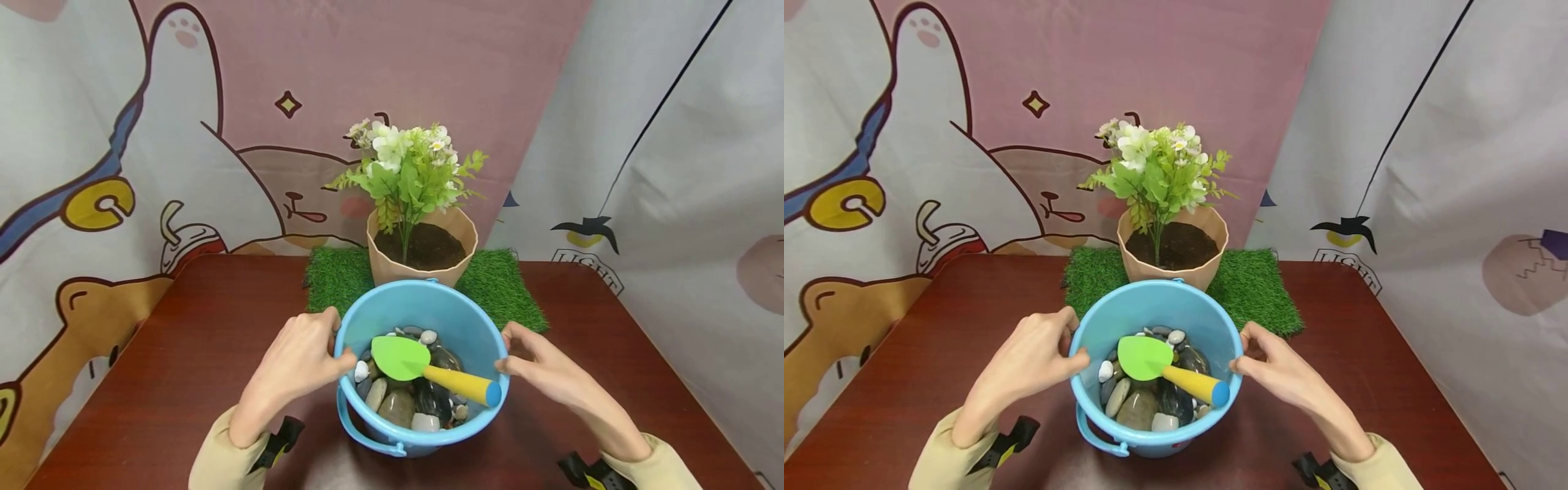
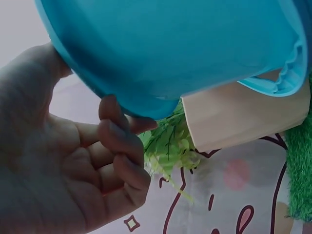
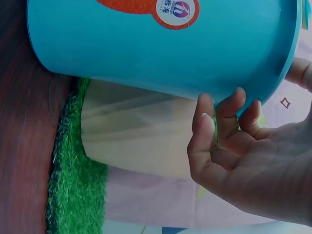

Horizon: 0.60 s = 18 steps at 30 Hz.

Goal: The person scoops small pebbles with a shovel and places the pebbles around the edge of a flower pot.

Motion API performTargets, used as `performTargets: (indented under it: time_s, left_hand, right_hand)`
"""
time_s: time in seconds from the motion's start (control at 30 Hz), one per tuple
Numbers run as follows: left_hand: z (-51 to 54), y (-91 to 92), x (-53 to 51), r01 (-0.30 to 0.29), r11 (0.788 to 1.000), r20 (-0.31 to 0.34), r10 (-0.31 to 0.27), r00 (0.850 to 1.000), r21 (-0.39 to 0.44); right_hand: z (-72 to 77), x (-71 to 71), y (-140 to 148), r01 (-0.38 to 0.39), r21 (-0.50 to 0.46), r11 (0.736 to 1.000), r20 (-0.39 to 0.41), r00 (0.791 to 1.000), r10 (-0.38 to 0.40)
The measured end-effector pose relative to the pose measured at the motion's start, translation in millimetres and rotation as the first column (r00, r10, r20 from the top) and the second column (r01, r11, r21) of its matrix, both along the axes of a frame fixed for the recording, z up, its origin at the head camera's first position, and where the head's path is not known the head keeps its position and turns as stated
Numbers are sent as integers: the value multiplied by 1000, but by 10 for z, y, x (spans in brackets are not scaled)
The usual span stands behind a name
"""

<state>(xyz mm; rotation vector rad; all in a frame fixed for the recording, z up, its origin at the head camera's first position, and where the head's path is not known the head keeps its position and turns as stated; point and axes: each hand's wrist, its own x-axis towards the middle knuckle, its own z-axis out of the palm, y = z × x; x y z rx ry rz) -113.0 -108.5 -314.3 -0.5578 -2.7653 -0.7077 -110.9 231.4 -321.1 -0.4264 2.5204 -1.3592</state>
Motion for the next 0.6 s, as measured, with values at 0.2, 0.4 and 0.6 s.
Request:
performTargets:
  time_s: [0.2, 0.4, 0.6]
  left_hand:
    - [-32, 71, -62, 32, 999, -1, -32, 999, 37]
    - [-82, 128, -120, 55, 996, -28, -53, 998, 73]
    - [-96, 140, -115, 34, 995, -14, -33, 999, 89]
  right_hand:
    - [2, 5, 91, 17, 27, 1000, -23, 1000, -16]
    - [6, 8, 150, 26, 42, 999, -26, 999, -25]
    - [94, -7, 135, 21, 188, 982, -65, 998, -9]
